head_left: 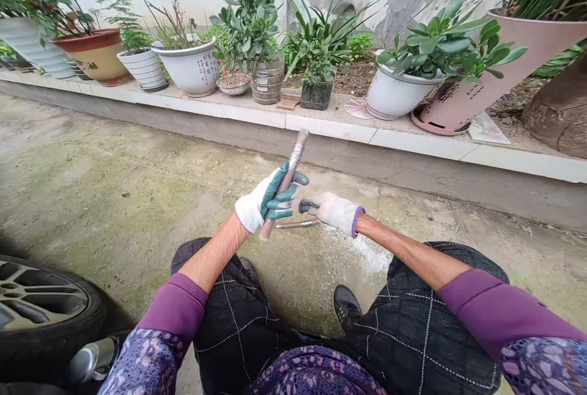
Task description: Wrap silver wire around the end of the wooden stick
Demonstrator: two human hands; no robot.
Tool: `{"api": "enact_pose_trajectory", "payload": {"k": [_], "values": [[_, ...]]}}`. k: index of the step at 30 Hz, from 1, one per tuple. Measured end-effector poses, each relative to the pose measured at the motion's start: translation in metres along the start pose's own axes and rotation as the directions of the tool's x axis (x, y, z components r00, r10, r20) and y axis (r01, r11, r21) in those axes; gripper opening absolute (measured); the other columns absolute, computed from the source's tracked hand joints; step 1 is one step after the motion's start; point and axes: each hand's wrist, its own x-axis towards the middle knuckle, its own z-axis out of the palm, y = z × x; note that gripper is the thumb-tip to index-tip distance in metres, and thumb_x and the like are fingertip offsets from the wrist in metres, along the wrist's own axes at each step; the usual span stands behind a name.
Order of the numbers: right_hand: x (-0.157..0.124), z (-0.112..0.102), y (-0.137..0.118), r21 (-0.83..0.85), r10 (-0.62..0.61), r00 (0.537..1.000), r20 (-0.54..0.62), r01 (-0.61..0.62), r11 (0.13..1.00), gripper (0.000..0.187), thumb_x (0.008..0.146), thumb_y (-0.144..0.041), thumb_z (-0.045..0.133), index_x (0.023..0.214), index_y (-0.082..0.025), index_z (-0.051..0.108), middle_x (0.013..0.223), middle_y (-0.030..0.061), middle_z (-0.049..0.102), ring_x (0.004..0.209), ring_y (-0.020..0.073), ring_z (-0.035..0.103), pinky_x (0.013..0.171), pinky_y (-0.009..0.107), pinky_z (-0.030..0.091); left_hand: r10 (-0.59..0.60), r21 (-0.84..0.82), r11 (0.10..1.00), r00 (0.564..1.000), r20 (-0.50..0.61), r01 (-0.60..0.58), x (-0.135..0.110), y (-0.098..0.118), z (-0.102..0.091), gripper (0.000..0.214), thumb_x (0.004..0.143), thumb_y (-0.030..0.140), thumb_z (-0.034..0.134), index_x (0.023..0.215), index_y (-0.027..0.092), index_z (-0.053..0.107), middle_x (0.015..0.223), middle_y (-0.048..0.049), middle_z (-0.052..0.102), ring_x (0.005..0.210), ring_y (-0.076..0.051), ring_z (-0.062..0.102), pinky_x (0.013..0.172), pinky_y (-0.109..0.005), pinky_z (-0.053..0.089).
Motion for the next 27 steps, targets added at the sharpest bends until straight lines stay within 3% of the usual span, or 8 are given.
{"api": "enact_pose_trajectory", "payload": {"k": [5, 9, 11, 14, 16, 18, 23, 27], "values": [[-0.013, -0.034, 0.028, 0.061, 0.094, 0.965, -0.243, -0.082, 0.995, 0.030, 0.091, -0.024, 0.048, 0.102, -0.021, 0.076, 0.106, 0.0032, 0.078, 0.098, 0.0214, 0.070, 0.093, 0.033, 0.051, 0.050, 0.270, 0.963, 0.977, -0.205, 0.007, -0.008, 0.004, -0.006, 0.025, 0.096, 0.043, 0.051, 0.095, 0.019, 0.055, 0.054, 0.0112, 0.026, 0.035, -0.004, 0.016, 0.034, -0.016, 0.022], [-0.029, -0.036, 0.013, 0.100, 0.062, 0.980, -0.187, -0.044, 0.994, 0.030, 0.090, -0.025, 0.049, 0.098, -0.020, 0.077, 0.103, 0.0044, 0.078, 0.096, 0.0214, 0.070, 0.092, 0.033, 0.051, 0.161, 0.564, 0.817, 0.893, -0.421, 0.119, 0.001, 0.000, -0.020, 0.020, 0.092, 0.038, 0.055, 0.097, 0.018, 0.058, 0.056, 0.0088, 0.036, 0.038, -0.005, 0.027, 0.037, -0.019, 0.026], [-0.037, -0.032, -0.004, 0.137, 0.016, 0.993, -0.121, 0.001, 0.991, 0.030, 0.089, -0.025, 0.049, 0.097, -0.020, 0.077, 0.102, 0.0041, 0.078, 0.094, 0.0206, 0.070, 0.089, 0.031, 0.052, 0.263, 0.771, 0.597, 0.853, -0.450, 0.222, 0.011, -0.004, -0.029, 0.023, 0.091, 0.038, 0.058, 0.099, 0.017, 0.061, 0.060, 0.0053, 0.047, 0.045, -0.007, 0.039, 0.044, -0.021, 0.034], [-0.043, -0.034, -0.020, 0.178, -0.037, 0.998, -0.055, 0.047, 0.983, 0.030, 0.090, -0.027, 0.049, 0.099, -0.019, 0.076, 0.102, 0.0037, 0.078, 0.091, 0.0193, 0.070, 0.085, 0.029, 0.052, 0.293, 0.930, 0.047, 0.885, -0.361, 0.364, 0.024, -0.016, -0.036, 0.022, 0.092, 0.031, 0.057, 0.106, 0.017, 0.065, 0.076, -0.0043, 0.065, 0.065, -0.016, 0.061, 0.061, -0.025, 0.045], [-0.041, -0.041, -0.016, 0.135, -0.023, 0.998, -0.051, 0.030, 0.990, 0.029, 0.090, -0.029, 0.050, 0.098, -0.019, 0.076, 0.099, 0.0035, 0.078, 0.089, 0.0192, 0.069, 0.083, 0.028, 0.051, 0.174, 0.906, -0.275, 0.943, -0.282, 0.322, 0.029, -0.030, -0.032, 0.024, 0.093, 0.020, 0.052, 0.113, 0.017, 0.065, 0.086, -0.0115, 0.071, 0.078, -0.023, 0.068, 0.071, -0.032, 0.049], [-0.035, -0.047, -0.003, 0.046, 0.013, 0.997, -0.073, -0.010, 0.999, 0.026, 0.089, -0.028, 0.052, 0.096, -0.021, 0.077, 0.097, 0.0026, 0.078, 0.087, 0.0193, 0.068, 0.081, 0.027, 0.050, 0.019, 0.887, -0.420, 0.979, -0.201, 0.190, 0.029, -0.049, -0.023, 0.029, 0.092, 0.012, 0.049, 0.116, 0.018, 0.065, 0.092, -0.0155, 0.072, 0.085, -0.027, 0.071, 0.078, -0.037, 0.050], [-0.007, -0.044, 0.031, -0.058, 0.078, 0.997, -0.023, -0.079, 0.995, 0.025, 0.084, -0.022, 0.053, 0.092, -0.024, 0.076, 0.091, 0.0004, 0.077, 0.081, 0.0182, 0.067, 0.076, 0.026, 0.048, -0.175, 0.951, -0.306, 0.978, -0.111, 0.053, 0.027, -0.069, -0.001, 0.022, 0.088, 0.023, 0.061, 0.107, 0.021, 0.071, 0.082, -0.0107, 0.072, 0.078, -0.027, 0.070, 0.075, -0.036, 0.051], [0.012, -0.033, 0.022, 0.119, 0.094, 0.995, 0.013, -0.095, 0.988, 0.027, 0.084, -0.023, 0.049, 0.089, -0.018, 0.075, 0.082, 0.0032, 0.073, 0.071, 0.0160, 0.061, 0.069, 0.026, 0.047, 0.075, 0.974, 0.212, 0.992, -0.098, 0.081, 0.024, -0.042, -0.002, 0.028, 0.087, 0.035, 0.061, 0.108, 0.018, 0.071, 0.085, -0.0028, 0.070, 0.076, -0.017, 0.064, 0.070, -0.025, 0.050]]}}
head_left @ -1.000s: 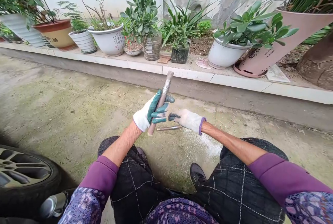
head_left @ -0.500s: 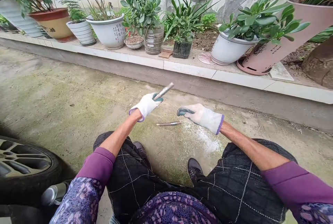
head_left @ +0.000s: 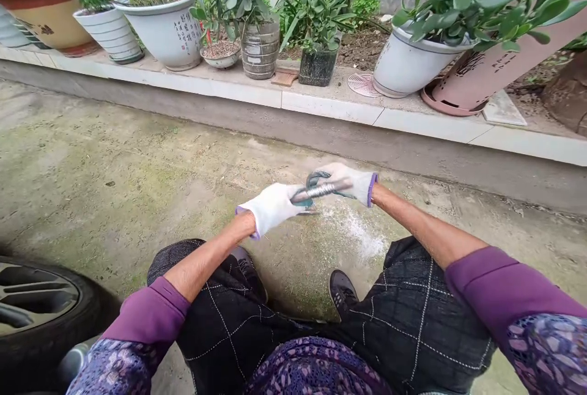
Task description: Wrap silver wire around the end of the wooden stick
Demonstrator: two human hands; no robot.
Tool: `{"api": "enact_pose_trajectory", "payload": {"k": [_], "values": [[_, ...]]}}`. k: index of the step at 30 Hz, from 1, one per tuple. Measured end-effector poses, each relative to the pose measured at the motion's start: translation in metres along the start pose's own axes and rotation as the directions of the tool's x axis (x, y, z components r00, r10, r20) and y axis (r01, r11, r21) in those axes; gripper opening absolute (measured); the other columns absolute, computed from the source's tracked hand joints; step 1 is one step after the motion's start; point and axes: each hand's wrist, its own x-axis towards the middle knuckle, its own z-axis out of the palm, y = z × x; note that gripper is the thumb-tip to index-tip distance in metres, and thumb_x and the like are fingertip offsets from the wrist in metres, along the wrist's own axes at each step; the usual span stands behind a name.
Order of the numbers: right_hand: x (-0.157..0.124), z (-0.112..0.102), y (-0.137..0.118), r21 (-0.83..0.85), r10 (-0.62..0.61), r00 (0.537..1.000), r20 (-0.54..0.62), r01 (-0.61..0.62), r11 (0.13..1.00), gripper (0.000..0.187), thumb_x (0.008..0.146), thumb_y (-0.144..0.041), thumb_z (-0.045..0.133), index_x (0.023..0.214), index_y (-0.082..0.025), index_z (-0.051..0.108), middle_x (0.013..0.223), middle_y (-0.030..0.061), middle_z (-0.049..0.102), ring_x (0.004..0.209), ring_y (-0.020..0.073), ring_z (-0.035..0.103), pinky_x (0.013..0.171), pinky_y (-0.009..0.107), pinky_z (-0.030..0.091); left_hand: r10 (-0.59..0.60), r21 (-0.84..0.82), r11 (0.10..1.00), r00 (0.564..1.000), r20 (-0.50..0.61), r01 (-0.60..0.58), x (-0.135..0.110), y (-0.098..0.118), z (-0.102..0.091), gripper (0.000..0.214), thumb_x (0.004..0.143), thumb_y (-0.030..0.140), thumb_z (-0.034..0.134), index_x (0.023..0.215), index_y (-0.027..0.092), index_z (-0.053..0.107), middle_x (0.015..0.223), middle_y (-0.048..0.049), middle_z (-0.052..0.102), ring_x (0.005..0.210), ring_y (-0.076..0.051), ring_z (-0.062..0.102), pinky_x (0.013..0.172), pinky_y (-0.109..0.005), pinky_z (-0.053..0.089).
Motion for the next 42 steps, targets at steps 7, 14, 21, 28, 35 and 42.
{"api": "enact_pose_trajectory", "payload": {"k": [7, 14, 21, 28, 35, 42], "values": [[0.003, 0.023, -0.030, 0.160, 0.013, 0.999, 0.052, -0.021, 0.987, 0.032, 0.082, -0.029, 0.049, 0.091, -0.018, 0.078, 0.066, 0.0005, 0.063, 0.054, 0.0118, 0.049, 0.054, 0.023, 0.041, -0.269, -0.622, 0.772, 0.954, -0.133, 0.131, -0.014, -0.001, -0.032, 0.021, 0.085, 0.037, 0.063, 0.088, 0.017, 0.060, 0.058, 0.0075, 0.041, 0.041, -0.004, 0.032, 0.037, -0.017, 0.030], [-0.006, 0.029, -0.017, 0.134, -0.047, 0.999, -0.007, 0.048, 0.990, 0.033, 0.082, -0.031, 0.046, 0.091, -0.019, 0.076, 0.083, 0.0045, 0.074, 0.071, 0.0187, 0.064, 0.069, 0.029, 0.053, -0.192, -0.840, 0.536, 0.981, -0.025, 0.084, -0.020, -0.009, -0.024, 0.040, 0.095, 0.055, 0.042, 0.096, 0.019, 0.060, 0.056, 0.0092, 0.035, 0.037, -0.005, 0.023, 0.034, -0.019, 0.029], [-0.034, 0.034, -0.015, -0.054, -0.124, 0.992, -0.020, 0.122, 0.991, 0.030, 0.086, -0.032, 0.046, 0.090, -0.023, 0.074, 0.098, 0.0061, 0.078, 0.092, 0.0250, 0.070, 0.090, 0.038, 0.053, -0.261, -0.461, 0.869, 0.958, -0.121, 0.179, -0.004, -0.017, -0.007, 0.024, 0.085, 0.041, 0.061, 0.090, 0.018, 0.063, 0.065, 0.0034, 0.053, 0.049, -0.010, 0.046, 0.048, -0.023, 0.043], [-0.045, 0.034, -0.007, 0.031, -0.029, 0.999, -0.033, 0.030, 0.999, 0.029, 0.081, -0.040, 0.049, 0.082, -0.034, 0.078, 0.092, 0.0041, 0.078, 0.089, 0.0316, 0.071, 0.082, 0.046, 0.056, -0.190, -0.465, 0.879, 0.971, -0.142, 0.104, -0.004, -0.020, 0.007, 0.032, 0.080, 0.035, 0.066, 0.108, 0.019, 0.069, 0.065, 0.0041, 0.056, 0.047, -0.010, 0.048, 0.044, -0.022, 0.041], [-0.038, 0.032, 0.006, 0.115, 0.098, 0.995, 0.001, -0.097, 0.989, 0.037, 0.080, -0.040, 0.048, 0.095, -0.028, 0.079, 0.080, 0.0071, 0.075, 0.067, 0.0255, 0.069, 0.053, 0.036, 0.053, -0.098, -0.891, 0.452, 0.992, -0.084, -0.031, -0.003, -0.014, 0.005, 0.047, 0.072, 0.026, 0.075, 0.116, 0.012, 0.070, 0.074, 0.0003, 0.066, 0.045, -0.005, 0.049, 0.042, -0.019, 0.044], [-0.032, 0.015, -0.014, 0.279, -0.094, 0.996, -0.005, 0.091, 0.956, 0.052, 0.073, -0.041, 0.072, 0.119, -0.017, 0.072, 0.121, 0.0142, 0.072, 0.110, 0.0324, 0.066, 0.091, 0.044, 0.055, -0.059, -0.769, 0.638, 0.992, -0.108, -0.046, -0.006, -0.005, 0.005, 0.046, 0.069, 0.022, 0.075, 0.115, 0.013, 0.075, 0.079, -0.0031, 0.068, 0.058, -0.008, 0.058, 0.052, -0.019, 0.050]]}}
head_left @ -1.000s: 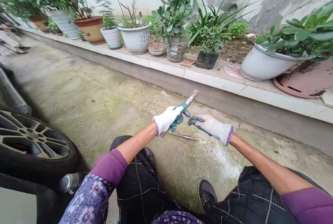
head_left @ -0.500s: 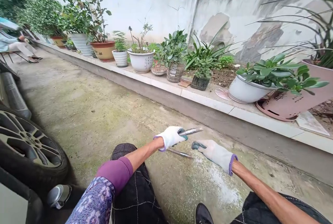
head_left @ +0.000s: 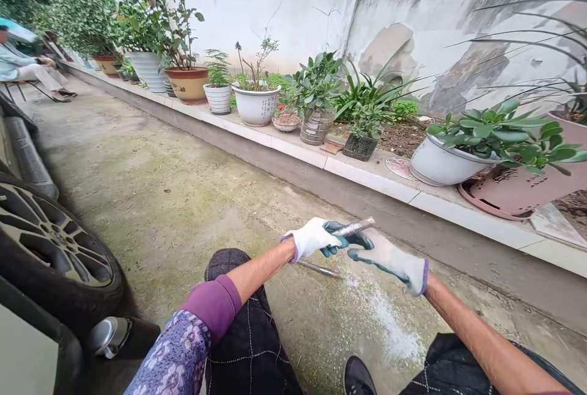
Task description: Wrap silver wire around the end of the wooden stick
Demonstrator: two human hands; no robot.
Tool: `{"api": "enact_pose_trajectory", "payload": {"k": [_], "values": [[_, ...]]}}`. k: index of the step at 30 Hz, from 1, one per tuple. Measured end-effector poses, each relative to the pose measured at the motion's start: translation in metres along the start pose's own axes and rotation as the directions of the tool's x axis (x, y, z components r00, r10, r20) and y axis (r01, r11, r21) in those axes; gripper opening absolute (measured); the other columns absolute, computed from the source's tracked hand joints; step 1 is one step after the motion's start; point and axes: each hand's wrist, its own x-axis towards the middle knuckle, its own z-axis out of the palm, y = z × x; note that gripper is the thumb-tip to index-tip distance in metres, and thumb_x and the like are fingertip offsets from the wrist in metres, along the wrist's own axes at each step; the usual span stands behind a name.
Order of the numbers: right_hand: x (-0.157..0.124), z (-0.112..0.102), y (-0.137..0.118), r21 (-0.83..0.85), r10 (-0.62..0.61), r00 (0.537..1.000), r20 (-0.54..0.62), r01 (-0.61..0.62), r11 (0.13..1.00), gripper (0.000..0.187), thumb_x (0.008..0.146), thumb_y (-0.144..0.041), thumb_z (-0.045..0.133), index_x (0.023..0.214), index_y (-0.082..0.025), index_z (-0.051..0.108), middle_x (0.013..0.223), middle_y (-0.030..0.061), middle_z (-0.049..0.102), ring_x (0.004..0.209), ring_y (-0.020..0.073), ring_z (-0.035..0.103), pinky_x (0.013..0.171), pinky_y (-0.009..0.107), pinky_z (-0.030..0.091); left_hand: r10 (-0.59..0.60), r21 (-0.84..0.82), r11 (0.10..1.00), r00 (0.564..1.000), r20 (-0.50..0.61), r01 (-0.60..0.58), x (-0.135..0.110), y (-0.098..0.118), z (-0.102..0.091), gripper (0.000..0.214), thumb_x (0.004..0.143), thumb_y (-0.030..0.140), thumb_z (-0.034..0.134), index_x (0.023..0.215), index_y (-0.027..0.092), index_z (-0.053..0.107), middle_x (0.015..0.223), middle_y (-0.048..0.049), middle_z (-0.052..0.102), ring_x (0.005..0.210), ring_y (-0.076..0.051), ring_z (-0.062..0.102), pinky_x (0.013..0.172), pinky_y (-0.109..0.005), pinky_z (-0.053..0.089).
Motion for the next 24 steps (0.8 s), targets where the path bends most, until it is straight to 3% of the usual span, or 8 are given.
{"api": "enact_pose_trajectory", "payload": {"k": [3, 6, 10, 14, 19, 22, 24], "values": [[0.003, 0.004, -0.022, 0.230, 0.040, 0.999, 0.004, -0.040, 0.972, 0.060, 0.083, -0.058, 0.065, 0.124, -0.015, 0.068, 0.115, 0.0154, 0.072, 0.084, 0.0250, 0.071, 0.067, 0.036, 0.058, 0.090, 0.083, 0.993, 0.996, -0.010, -0.089, -0.004, 0.002, -0.002, 0.060, 0.071, 0.019, 0.069, 0.131, 0.022, 0.069, 0.082, -0.0005, 0.068, 0.060, -0.007, 0.055, 0.053, -0.018, 0.048], [0.008, 0.014, -0.036, 0.304, 0.088, 0.996, -0.030, -0.075, 0.950, 0.063, 0.080, -0.067, 0.065, 0.111, -0.013, 0.070, 0.095, 0.0136, 0.073, 0.065, 0.0192, 0.066, 0.052, 0.029, 0.052, 0.111, 0.096, 0.990, 0.993, -0.044, -0.107, -0.011, 0.005, -0.005, 0.054, 0.072, 0.021, 0.066, 0.125, 0.019, 0.072, 0.078, -0.0007, 0.066, 0.060, -0.008, 0.053, 0.053, -0.019, 0.047], [0.012, 0.023, -0.041, 0.314, 0.085, 0.996, -0.009, -0.078, 0.946, 0.057, 0.070, -0.067, 0.073, 0.089, -0.014, 0.070, 0.076, 0.0089, 0.068, 0.062, 0.0184, 0.062, 0.051, 0.029, 0.051, 0.071, 0.102, 0.993, 0.995, -0.065, -0.064, -0.017, 0.009, -0.006, 0.046, 0.073, 0.024, 0.068, 0.117, 0.014, 0.075, 0.077, -0.0025, 0.067, 0.060, -0.008, 0.054, 0.054, -0.019, 0.048], [0.008, 0.027, -0.043, 0.281, 0.150, 0.974, -0.170, -0.098, 0.955, 0.056, 0.062, -0.071, 0.074, 0.071, -0.017, 0.060, 0.059, 0.0008, 0.056, 0.049, 0.0120, 0.048, 0.044, 0.028, 0.043, 0.052, 0.099, 0.994, 0.994, -0.095, -0.042, -0.015, 0.010, -0.002, 0.043, 0.074, 0.020, 0.067, 0.116, 0.014, 0.075, 0.079, -0.0017, 0.068, 0.061, -0.007, 0.055, 0.056, -0.018, 0.050], [0.003, 0.031, -0.038, 0.339, 0.259, 0.911, -0.321, -0.145, 0.930, 0.061, 0.054, -0.075, 0.075, 0.065, -0.020, 0.050, 0.050, -0.0070, 0.039, 0.043, 0.0061, 0.030, 0.037, 0.023, 0.027, -0.054, 0.103, 0.992, 0.991, -0.121, 0.067, -0.006, 0.006, 0.004, 0.040, 0.072, 0.017, 0.071, 0.111, 0.013, 0.075, 0.073, 0.0003, 0.064, 0.059, -0.008, 0.059, 0.052, -0.019, 0.050], [0.002, 0.031, -0.032, 0.420, 0.281, 0.892, -0.353, -0.117, 0.900, 0.063, 0.054, -0.076, 0.076, 0.066, -0.021, 0.048, 0.050, -0.0058, 0.042, 0.043, 0.0067, 0.032, 0.037, 0.023, 0.028, -0.060, 0.038, 0.997, 0.992, -0.114, 0.065, -0.001, 0.002, 0.005, 0.036, 0.072, 0.016, 0.072, 0.107, 0.013, 0.075, 0.072, 0.0012, 0.064, 0.056, -0.008, 0.058, 0.050, -0.019, 0.049], [0.001, 0.029, -0.029, 0.458, 0.238, 0.911, -0.337, -0.062, 0.887, 0.060, 0.059, -0.073, 0.076, 0.075, -0.019, 0.053, 0.053, -0.0038, 0.048, 0.043, 0.0084, 0.037, 0.037, 0.024, 0.031, -0.067, -0.006, 0.998, 0.991, -0.117, 0.067, 0.001, 0.001, 0.005, 0.029, 0.071, 0.016, 0.072, 0.101, 0.013, 0.075, 0.070, 0.0019, 0.064, 0.054, -0.007, 0.057, 0.049, -0.018, 0.049]]}}
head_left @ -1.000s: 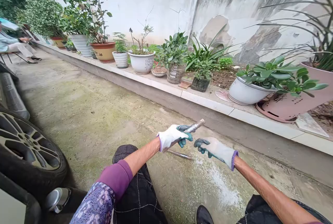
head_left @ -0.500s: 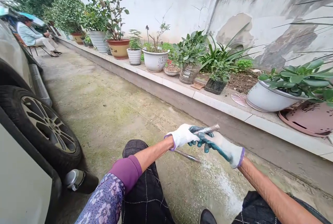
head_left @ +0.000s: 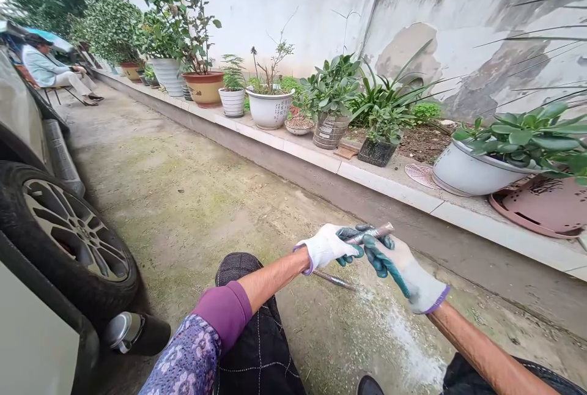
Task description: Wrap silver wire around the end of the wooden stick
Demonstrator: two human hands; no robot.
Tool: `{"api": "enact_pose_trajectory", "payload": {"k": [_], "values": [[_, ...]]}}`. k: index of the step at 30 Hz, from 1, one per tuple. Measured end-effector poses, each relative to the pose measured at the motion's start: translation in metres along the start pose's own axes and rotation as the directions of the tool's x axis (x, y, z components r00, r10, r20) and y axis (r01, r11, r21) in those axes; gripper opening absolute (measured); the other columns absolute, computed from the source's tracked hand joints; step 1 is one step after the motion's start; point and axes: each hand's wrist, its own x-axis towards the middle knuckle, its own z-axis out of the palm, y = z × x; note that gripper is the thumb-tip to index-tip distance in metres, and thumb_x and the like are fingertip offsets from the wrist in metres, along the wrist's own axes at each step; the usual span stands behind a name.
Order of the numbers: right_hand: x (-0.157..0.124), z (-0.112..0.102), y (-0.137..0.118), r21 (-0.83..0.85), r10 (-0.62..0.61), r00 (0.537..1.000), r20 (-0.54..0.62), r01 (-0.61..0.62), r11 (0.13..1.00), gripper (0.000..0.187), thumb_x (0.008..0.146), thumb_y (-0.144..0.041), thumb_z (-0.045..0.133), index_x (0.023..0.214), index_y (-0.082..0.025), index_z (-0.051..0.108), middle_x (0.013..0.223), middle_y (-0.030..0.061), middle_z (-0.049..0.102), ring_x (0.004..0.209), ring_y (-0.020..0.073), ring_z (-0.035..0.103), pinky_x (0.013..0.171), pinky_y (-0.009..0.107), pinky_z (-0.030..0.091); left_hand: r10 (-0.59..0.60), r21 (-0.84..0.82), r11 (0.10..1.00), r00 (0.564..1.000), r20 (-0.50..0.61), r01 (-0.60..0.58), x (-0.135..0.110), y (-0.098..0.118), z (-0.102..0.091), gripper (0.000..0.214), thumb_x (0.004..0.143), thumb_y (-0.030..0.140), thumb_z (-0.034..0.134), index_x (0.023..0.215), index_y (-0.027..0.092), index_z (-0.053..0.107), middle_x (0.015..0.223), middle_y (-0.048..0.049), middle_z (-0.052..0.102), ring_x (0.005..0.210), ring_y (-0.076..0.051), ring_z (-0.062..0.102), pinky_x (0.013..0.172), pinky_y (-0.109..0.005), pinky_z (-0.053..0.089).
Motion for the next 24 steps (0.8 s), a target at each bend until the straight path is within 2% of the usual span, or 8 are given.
{"api": "enact_pose_trajectory", "payload": {"k": [2, 4, 9, 11, 14, 17, 21, 24], "values": [[0.000, -0.002, 0.000, 0.028, -0.046, 0.997, 0.059, 0.044, 0.999, 0.057, 0.067, -0.071, 0.073, 0.082, -0.019, 0.056, 0.058, -0.0017, 0.053, 0.044, 0.0096, 0.041, 0.037, 0.024, 0.033, 0.000, -0.013, 1.000, 1.000, -0.017, 0.000, 0.000, 0.000, 0.001, 0.026, 0.071, 0.014, 0.072, 0.096, 0.012, 0.074, 0.068, 0.0024, 0.063, 0.054, -0.007, 0.057, 0.050, -0.019, 0.050], [-0.001, -0.004, -0.002, 0.029, -0.059, 0.993, 0.098, 0.057, 0.998, 0.054, 0.072, -0.071, 0.070, 0.079, -0.019, 0.055, 0.058, -0.0007, 0.055, 0.044, 0.0098, 0.042, 0.037, 0.023, 0.033, -0.007, 0.003, 1.000, 1.000, -0.029, 0.007, -0.002, 0.001, 0.001, 0.025, 0.070, 0.012, 0.072, 0.095, 0.012, 0.073, 0.068, 0.0026, 0.062, 0.055, -0.007, 0.057, 0.050, -0.019, 0.051], [-0.006, -0.003, -0.008, 0.024, -0.101, 0.985, 0.142, 0.098, 0.995, 0.048, 0.080, -0.064, 0.068, 0.070, -0.019, 0.053, 0.053, -0.0037, 0.048, 0.042, 0.0071, 0.034, 0.037, 0.021, 0.026, -0.038, -0.043, 0.998, 0.999, 0.015, 0.039, -0.011, 0.007, 0.000, 0.024, 0.069, 0.013, 0.074, 0.092, 0.010, 0.071, 0.067, 0.0020, 0.063, 0.055, -0.008, 0.058, 0.049, -0.019, 0.050], [-0.007, -0.006, -0.010, 0.020, -0.140, 0.972, 0.188, 0.139, 0.990, 0.050, 0.084, -0.065, 0.063, 0.067, -0.019, 0.051, 0.051, -0.0042, 0.044, 0.041, 0.0065, 0.031, 0.037, 0.022, 0.024, -0.040, -0.117, 0.992, 0.996, 0.078, 0.049, -0.013, 0.009, -0.004, 0.027, 0.068, 0.015, 0.075, 0.094, 0.011, 0.070, 0.072, 0.0003, 0.066, 0.055, -0.008, 0.059, 0.051, -0.020, 0.051], [-0.006, -0.015, -0.007, 0.027, -0.172, 0.954, 0.246, 0.170, 0.985, 0.051, 0.091, -0.065, 0.054, 0.071, -0.019, 0.054, 0.049, -0.0052, 0.041, 0.040, 0.0064, 0.028, 0.037, 0.022, 0.021, -0.033, -0.191, 0.978, 0.963, 0.269, 0.087, -0.016, 0.011, -0.012, 0.033, 0.072, 0.028, 0.075, 0.100, 0.013, 0.068, 0.085, -0.0041, 0.072, 0.055, -0.009, 0.061, 0.050, -0.023, 0.052], [-0.004, -0.025, -0.002, 0.036, -0.144, 0.944, 0.297, 0.139, 0.990, 0.048, 0.093, -0.064, 0.052, 0.078, -0.019, 0.057, 0.049, -0.0058, 0.041, 0.040, 0.0067, 0.027, 0.037, 0.022, 0.020, -0.028, -0.177, 0.979, 0.933, 0.359, 0.098, -0.020, 0.014, -0.014, 0.032, 0.075, 0.037, 0.073, 0.098, 0.015, 0.065, 0.081, -0.0032, 0.071, 0.049, -0.009, 0.056, 0.045, -0.022, 0.046], [-0.003, -0.025, -0.002, 0.063, -0.091, 0.958, 0.272, 0.077, 0.995, 0.048, 0.087, -0.067, 0.058, 0.085, -0.019, 0.057, 0.052, -0.0061, 0.042, 0.041, 0.0070, 0.028, 0.036, 0.021, 0.020, -0.059, -0.140, 0.985, 0.960, 0.273, 0.100, -0.027, 0.020, -0.010, 0.025, 0.079, 0.035, 0.069, 0.094, 0.016, 0.064, 0.065, 0.0025, 0.063, 0.041, -0.005, 0.044, 0.039, -0.018, 0.032], [-0.002, -0.016, -0.010, 0.014, -0.033, 0.979, 0.202, 0.031, 0.999, 0.046, 0.078, -0.065, 0.067, 0.081, -0.020, 0.054, 0.053, -0.0068, 0.041, 0.042, 0.0074, 0.030, 0.037, 0.022, 0.024, -0.050, -0.142, 0.987, 0.983, 0.178, 0.076, -0.028, 0.025, -0.010, 0.028, 0.080, 0.035, 0.066, 0.100, 0.016, 0.065, 0.065, 0.0038, 0.059, 0.042, -0.004, 0.041, 0.039, -0.018, 0.032]]}}
